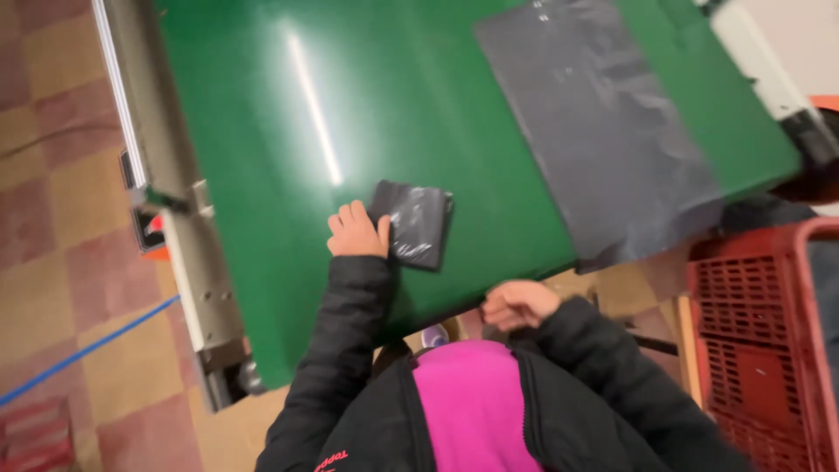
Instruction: Folding black plastic bags and placing them into a red crate.
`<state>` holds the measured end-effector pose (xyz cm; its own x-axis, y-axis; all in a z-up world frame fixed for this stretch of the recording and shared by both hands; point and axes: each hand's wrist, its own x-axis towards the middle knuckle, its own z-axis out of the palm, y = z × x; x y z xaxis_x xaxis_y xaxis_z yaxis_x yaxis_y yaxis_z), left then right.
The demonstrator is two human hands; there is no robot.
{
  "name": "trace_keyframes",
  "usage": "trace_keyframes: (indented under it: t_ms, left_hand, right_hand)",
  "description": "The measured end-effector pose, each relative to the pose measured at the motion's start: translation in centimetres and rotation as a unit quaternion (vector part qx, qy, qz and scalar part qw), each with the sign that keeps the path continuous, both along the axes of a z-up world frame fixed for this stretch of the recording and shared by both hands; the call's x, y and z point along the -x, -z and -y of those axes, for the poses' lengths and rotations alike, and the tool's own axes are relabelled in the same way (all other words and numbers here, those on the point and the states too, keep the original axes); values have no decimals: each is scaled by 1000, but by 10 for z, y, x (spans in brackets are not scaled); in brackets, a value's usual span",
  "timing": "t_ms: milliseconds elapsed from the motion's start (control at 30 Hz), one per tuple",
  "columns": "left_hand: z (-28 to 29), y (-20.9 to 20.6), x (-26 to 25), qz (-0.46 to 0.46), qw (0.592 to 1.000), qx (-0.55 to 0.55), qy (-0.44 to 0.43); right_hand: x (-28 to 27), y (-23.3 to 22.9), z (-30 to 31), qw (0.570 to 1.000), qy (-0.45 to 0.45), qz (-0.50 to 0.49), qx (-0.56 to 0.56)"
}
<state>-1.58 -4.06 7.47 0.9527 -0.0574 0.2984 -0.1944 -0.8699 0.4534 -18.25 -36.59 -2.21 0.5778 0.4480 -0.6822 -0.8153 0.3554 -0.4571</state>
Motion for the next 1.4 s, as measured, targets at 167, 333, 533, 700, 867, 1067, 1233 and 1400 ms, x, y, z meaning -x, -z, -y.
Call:
trace_keyframes:
  t_ms: [167,333,533,700,867,1067,1233,1400]
  left_hand:
    - [122,-84,44,111,946,-43,300]
    - [255,25,72,229,867,-73,438]
    - [322,42,58,186,840,-79,504]
    - [315,-12,49,136,817,-104,551]
    - [323,21,42,105,832,-44,543]
    - [309,-50,2,-231,788,191,538]
    - [275,-88,-67,-335,798,300,401]
    - [266,29,-201,-252,878,370,170]
  right_hand:
    - [52,107,116,977,196,30,84]
    - [41,99,155,875,438,108,176]
    - [42,83,190,853,460,115,216]
    - [49,38,209,905,420,56,44]
    - [66,31,242,924,354,133,-55]
    - [23,11,311,795,329,267,434]
    - [-102,-91,360,855,161,368,329]
    - [-293,-86,355,793,23,418,442]
